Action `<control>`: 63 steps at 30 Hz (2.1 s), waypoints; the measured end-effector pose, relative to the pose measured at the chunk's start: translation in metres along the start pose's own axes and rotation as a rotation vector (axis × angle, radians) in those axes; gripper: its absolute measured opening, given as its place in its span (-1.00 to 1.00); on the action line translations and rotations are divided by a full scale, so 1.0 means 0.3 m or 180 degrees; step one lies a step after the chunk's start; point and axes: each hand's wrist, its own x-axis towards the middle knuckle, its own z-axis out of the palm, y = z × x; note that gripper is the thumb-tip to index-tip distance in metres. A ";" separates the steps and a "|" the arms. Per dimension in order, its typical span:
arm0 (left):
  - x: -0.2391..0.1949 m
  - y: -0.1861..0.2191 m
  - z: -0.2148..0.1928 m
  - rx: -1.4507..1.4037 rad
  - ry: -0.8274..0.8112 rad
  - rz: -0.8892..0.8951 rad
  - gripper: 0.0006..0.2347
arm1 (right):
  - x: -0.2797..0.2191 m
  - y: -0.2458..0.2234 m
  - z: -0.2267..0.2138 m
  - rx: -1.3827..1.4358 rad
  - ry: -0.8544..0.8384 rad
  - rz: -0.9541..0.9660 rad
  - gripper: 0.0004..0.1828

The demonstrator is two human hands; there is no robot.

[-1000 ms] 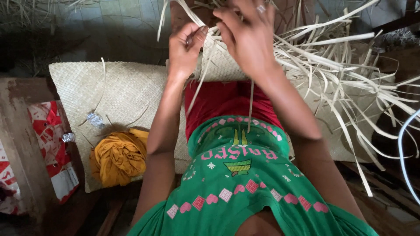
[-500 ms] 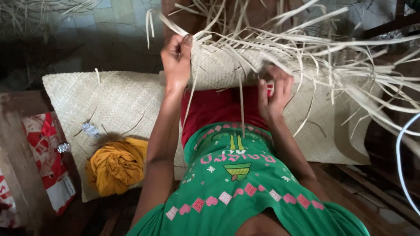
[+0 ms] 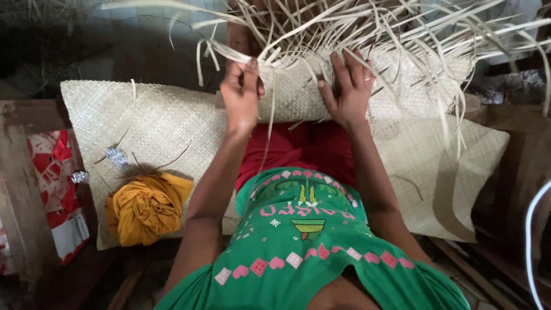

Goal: The person weaves a basket by hand, interlacing dried palm strips through a partially completed basket base resting on their lap. They repeatedly pull and tighten the strips to form the woven pattern.

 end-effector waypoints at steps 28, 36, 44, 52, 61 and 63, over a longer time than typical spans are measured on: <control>0.067 -0.046 -0.095 0.0395 -0.0573 0.0349 -0.85 | -0.273 -0.099 0.092 0.5892 0.1482 0.5206 -0.45; -0.160 -0.159 -0.175 0.0232 0.0328 -0.0330 -0.87 | -0.206 -0.253 -0.127 0.5064 0.1766 0.4827 0.37; -0.212 -0.090 -0.129 0.0498 0.0191 -0.0055 -0.85 | -0.439 0.183 0.122 0.4895 0.0843 0.3763 0.14; -0.298 -0.150 -0.197 0.1305 -0.0153 0.0304 -0.89 | -0.594 0.208 0.121 0.5243 0.0277 0.3850 -0.35; -0.213 -0.079 -0.283 0.0997 -0.0371 0.0014 -0.86 | -0.576 0.004 0.151 0.6432 -0.0011 0.3927 -0.54; -0.220 -0.099 -0.313 0.0762 -0.0281 -0.0193 -0.86 | -0.554 -0.039 0.134 0.6925 -0.0230 0.4596 -0.40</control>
